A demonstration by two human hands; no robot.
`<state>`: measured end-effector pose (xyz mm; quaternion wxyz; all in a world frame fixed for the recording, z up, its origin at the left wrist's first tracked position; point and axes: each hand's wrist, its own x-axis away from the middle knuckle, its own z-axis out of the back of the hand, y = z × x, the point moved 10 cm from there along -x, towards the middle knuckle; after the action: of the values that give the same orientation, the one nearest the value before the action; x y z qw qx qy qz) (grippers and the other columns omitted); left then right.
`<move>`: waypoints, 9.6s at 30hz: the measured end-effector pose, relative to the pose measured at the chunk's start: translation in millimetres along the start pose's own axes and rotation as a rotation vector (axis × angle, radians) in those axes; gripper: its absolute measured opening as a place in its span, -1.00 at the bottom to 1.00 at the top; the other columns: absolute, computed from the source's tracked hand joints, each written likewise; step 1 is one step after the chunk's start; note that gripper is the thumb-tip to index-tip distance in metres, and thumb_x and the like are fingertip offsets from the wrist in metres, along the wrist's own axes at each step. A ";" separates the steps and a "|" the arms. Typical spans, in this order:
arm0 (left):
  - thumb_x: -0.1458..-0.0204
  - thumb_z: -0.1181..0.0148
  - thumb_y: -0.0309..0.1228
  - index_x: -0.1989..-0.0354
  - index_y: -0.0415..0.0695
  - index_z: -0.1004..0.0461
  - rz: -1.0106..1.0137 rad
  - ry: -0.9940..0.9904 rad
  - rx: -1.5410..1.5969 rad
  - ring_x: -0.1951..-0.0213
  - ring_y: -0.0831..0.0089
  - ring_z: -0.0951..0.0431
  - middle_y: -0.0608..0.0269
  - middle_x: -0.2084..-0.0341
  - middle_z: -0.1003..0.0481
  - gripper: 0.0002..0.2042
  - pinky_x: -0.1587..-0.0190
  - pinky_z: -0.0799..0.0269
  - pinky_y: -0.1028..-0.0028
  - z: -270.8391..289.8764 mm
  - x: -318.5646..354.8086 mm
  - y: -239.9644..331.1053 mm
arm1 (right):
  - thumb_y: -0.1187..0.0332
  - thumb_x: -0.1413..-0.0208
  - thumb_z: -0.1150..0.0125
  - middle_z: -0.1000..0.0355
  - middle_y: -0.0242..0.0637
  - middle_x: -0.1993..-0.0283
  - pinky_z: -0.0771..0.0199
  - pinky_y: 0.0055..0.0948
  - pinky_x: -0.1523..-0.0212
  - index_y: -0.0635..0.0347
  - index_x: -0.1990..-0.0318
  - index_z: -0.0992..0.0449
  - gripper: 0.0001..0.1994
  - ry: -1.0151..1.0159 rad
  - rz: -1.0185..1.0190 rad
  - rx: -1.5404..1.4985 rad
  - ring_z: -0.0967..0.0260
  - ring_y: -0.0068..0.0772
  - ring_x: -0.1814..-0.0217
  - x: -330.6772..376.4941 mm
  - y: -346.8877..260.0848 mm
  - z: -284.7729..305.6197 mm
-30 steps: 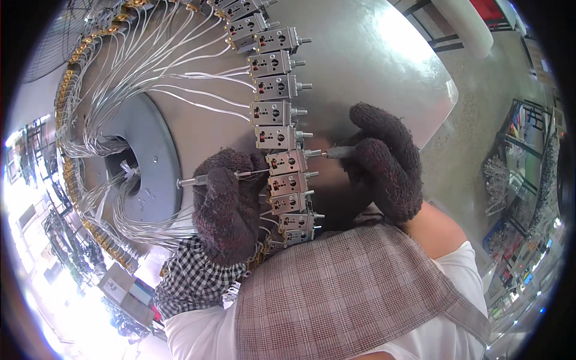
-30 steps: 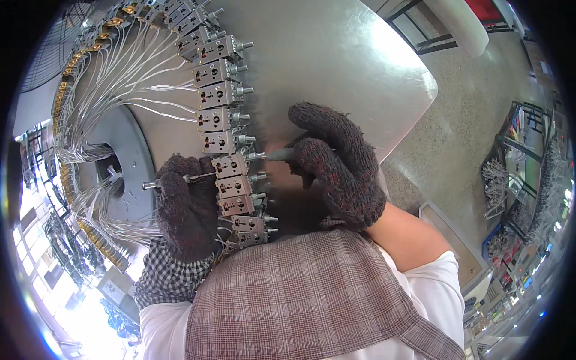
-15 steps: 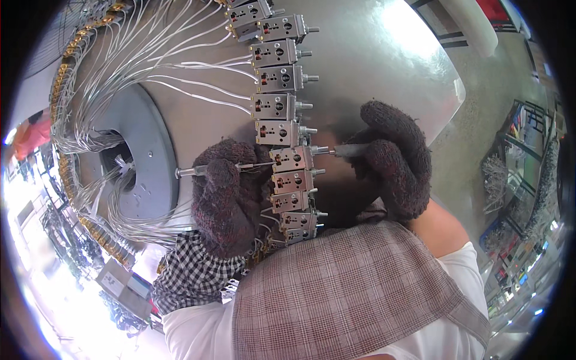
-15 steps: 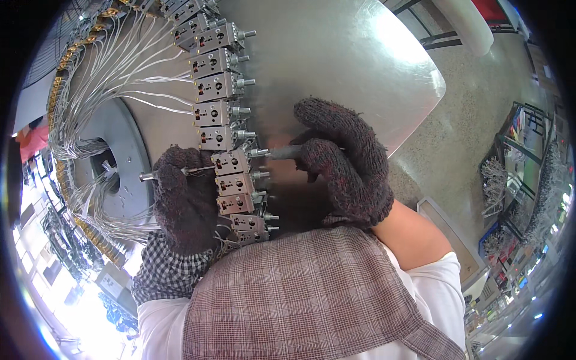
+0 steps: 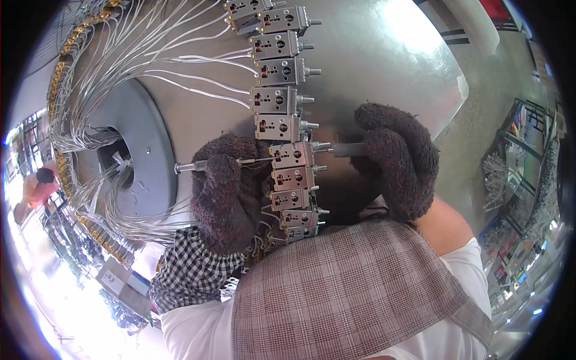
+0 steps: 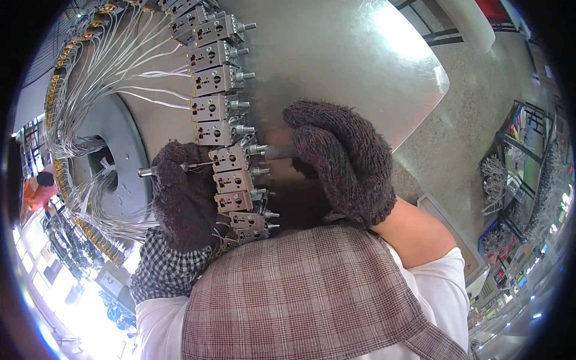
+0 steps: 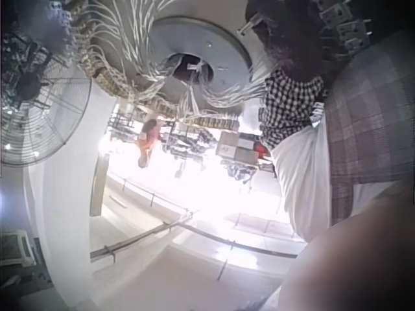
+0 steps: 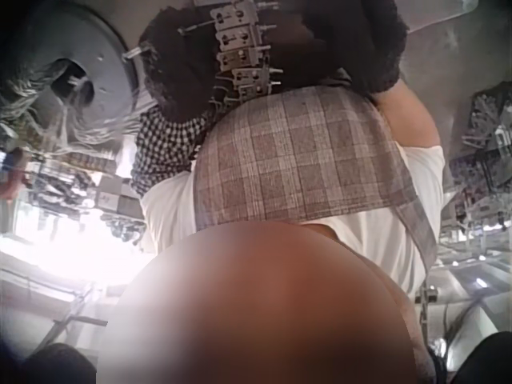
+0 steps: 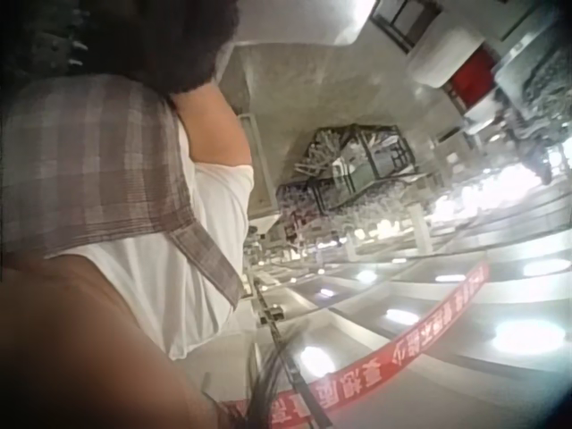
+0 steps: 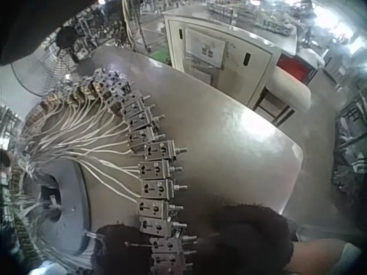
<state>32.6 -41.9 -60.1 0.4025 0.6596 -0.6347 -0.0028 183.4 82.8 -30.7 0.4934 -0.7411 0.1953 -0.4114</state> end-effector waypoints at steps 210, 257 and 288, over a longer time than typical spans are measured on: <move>-0.06 -0.04 -0.40 0.24 -0.34 -0.38 -0.364 -0.018 -0.071 0.18 0.16 -0.49 -0.05 0.25 -0.43 -0.78 0.13 -0.47 0.22 0.1 20.6 28.2 | 0.37 -0.08 -0.06 -0.37 -0.15 0.06 -0.42 -0.41 0.07 0.22 -0.04 -0.30 -0.65 -0.086 0.684 0.631 -0.39 -0.33 0.10 35.0 -17.0 -18.9; -0.06 -0.04 -0.18 0.19 -0.32 -0.36 -0.227 0.017 -0.107 0.14 0.15 -0.47 -0.02 0.29 -0.45 -0.62 0.03 -0.38 0.13 5.7 21.8 18.6 | 0.33 -0.14 -0.02 -0.40 -0.24 0.08 -0.44 -0.52 0.19 0.26 -0.04 -0.32 -0.67 -0.001 -0.020 0.021 -0.40 -0.48 0.19 22.7 12.7 -3.3; -0.14 0.07 -0.23 0.10 -0.26 -0.31 -0.226 0.022 -0.304 0.09 0.23 -0.42 0.03 0.20 -0.41 -0.68 -0.04 -0.29 0.15 9.8 30.1 14.2 | 0.31 -0.13 -0.04 -0.37 -0.27 0.08 -0.47 -0.54 0.28 0.23 -0.03 -0.34 -0.67 0.042 -0.215 -0.140 -0.39 -0.50 0.26 26.0 24.4 0.0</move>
<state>21.5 -70.5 -43.8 0.5015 0.6582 -0.5446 -0.1366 201.4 54.0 -41.7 0.3892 -0.7817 0.1529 -0.4627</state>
